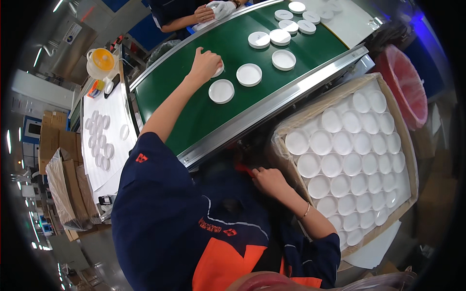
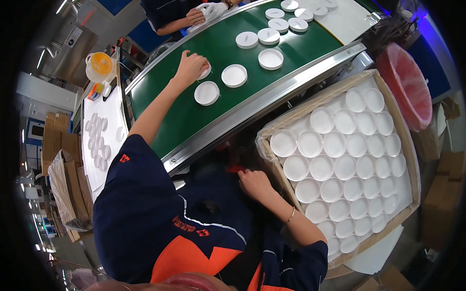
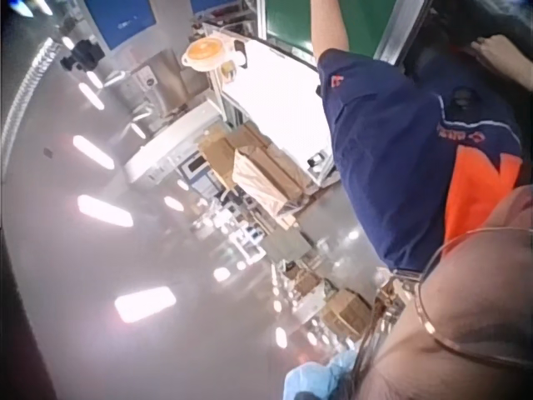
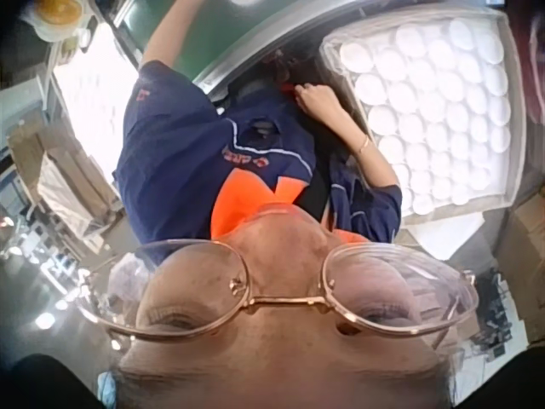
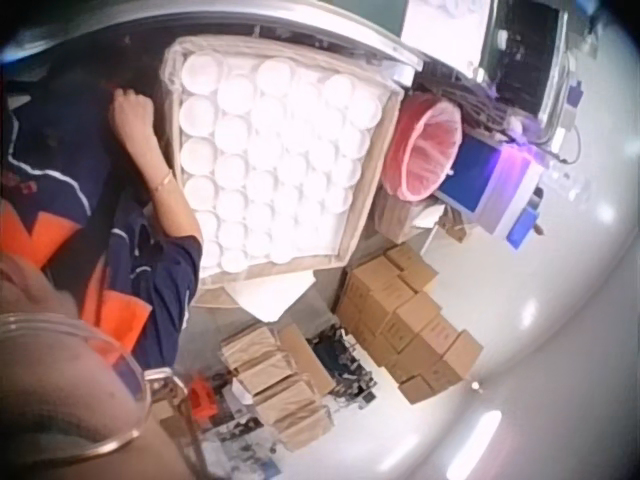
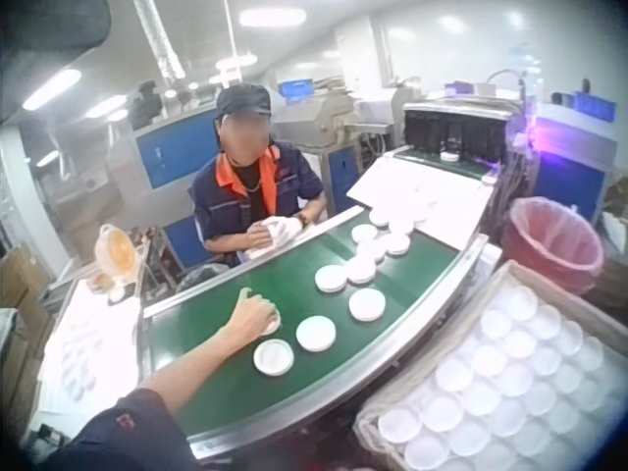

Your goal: Picking up plastic lids from a conveyor belt and arranging them in a cardboard box.

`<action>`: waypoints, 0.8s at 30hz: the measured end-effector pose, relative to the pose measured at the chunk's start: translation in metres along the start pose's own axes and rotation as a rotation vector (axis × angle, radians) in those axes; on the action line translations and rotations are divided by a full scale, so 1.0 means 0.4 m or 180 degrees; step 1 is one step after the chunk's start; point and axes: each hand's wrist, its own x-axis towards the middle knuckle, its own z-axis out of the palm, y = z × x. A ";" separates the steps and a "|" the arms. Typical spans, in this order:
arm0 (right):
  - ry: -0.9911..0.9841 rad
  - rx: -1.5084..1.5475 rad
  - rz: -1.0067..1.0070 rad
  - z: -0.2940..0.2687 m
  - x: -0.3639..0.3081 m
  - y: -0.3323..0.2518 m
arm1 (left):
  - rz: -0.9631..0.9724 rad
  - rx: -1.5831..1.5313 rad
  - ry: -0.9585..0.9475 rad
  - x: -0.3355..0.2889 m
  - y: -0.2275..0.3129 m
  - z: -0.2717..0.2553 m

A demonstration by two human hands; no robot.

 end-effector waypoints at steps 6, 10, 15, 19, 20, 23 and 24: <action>-0.0084 -0.0071 0.0139 -0.012 -0.008 0.006 | -0.0040 0.0099 -0.0284 -0.015 -0.013 0.011; -0.0073 -0.0095 0.0146 -0.001 -0.007 0.006 | -0.0469 -0.0247 -0.0002 -0.056 -0.050 0.018; -0.0006 -0.0078 0.0098 0.013 -0.011 0.005 | -0.1666 -0.0916 0.0628 -0.176 -0.198 -0.018; -0.0077 -0.0022 0.0045 -0.008 -0.009 -0.010 | -0.2687 -0.0949 0.0511 -0.283 -0.306 -0.102; -0.0116 -0.0028 0.0039 -0.010 -0.009 -0.010 | -0.3033 -0.1064 0.0100 -0.295 -0.314 -0.139; -0.0129 -0.0067 -0.0050 -0.005 -0.012 -0.014 | -0.1560 -0.2511 0.1209 -0.369 -0.356 -0.088; -0.0139 -0.0058 -0.0083 -0.004 -0.012 -0.013 | -0.1580 -0.3371 0.1281 -0.371 -0.321 -0.082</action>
